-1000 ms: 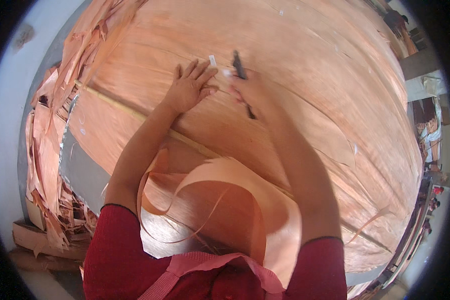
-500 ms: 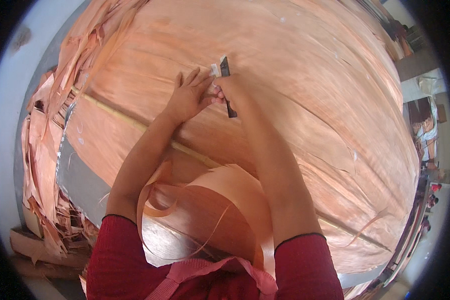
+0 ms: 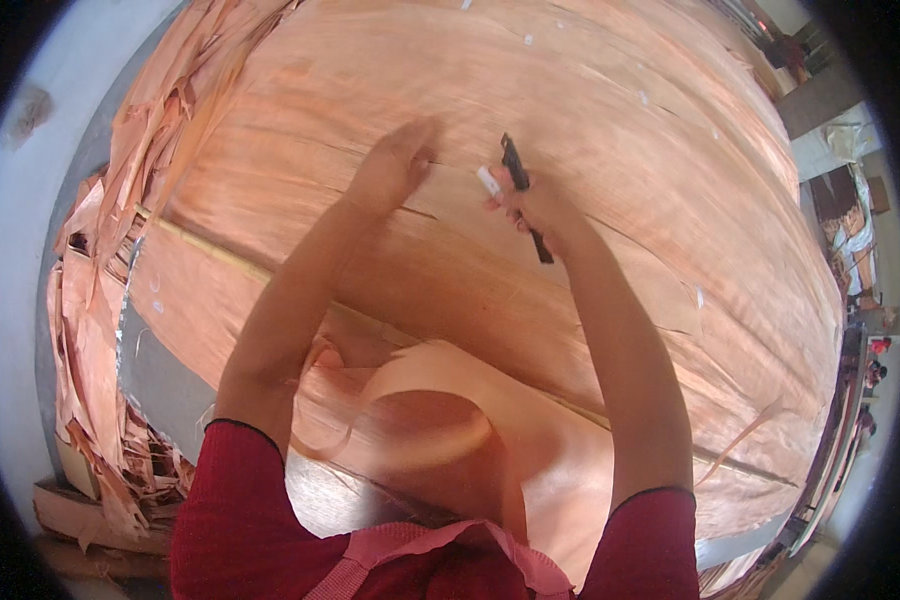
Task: The person prepares wood veneer by cutting strips with a blade, applying small pieces of tape to join or secure sections, and gathering wood scraps from the floor.
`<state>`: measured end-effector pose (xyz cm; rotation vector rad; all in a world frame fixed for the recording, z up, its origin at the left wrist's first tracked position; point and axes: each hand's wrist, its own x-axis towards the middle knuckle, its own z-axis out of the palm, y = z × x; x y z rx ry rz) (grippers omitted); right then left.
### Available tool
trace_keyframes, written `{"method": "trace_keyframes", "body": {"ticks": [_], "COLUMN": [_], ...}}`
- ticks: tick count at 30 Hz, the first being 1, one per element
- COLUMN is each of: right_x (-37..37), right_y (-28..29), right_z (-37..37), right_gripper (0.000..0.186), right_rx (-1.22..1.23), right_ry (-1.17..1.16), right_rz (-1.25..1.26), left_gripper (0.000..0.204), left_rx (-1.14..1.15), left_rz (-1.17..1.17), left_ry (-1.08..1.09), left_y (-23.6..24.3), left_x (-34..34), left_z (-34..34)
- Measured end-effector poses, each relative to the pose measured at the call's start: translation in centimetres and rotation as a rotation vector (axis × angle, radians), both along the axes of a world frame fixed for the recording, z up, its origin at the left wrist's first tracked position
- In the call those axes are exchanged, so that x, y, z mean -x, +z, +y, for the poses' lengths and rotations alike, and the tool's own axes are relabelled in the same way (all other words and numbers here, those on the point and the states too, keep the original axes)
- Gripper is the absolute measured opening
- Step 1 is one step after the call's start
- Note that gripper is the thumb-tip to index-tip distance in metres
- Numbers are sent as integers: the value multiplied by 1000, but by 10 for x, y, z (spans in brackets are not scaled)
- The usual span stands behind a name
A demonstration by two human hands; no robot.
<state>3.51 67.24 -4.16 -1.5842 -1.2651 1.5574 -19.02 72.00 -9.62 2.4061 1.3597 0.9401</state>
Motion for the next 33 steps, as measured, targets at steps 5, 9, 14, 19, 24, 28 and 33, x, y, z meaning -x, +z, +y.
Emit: {"method": "trace_keyframes", "body": {"ticks": [5,9,14,19,24,28,33], "right_x": [2,2,60,62,44,46,44], "right_y": [-3,-12,-11,-34,-28,-30,-33], "right_z": [-13,-5,28,35,24,21,22], "right_gripper": [20,19,17,16,16,16,17], "right_rx": [26,50,63,109,101,74,74], "right_ry": [-76,-133,-198,-315,-330,-292,-289], "right_rz": [-95,-13,221,200,117,101,135], "left_gripper": [35,36,38,38,24,18,14], "left_rx": [23,12,88,103,-110,110,49], "left_rz": [127,73,-140,-245,-144,-310,-300], "left_ry": [16,8,30,-9,42,42,65], "left_y": [-26,-26,-17,-14,-26,-22,-19], "left_x": [-6,-3,-8,-4,-5,-5,-4], "left_z": [-2,-2,-2,-5,-3,-5,-6]}}
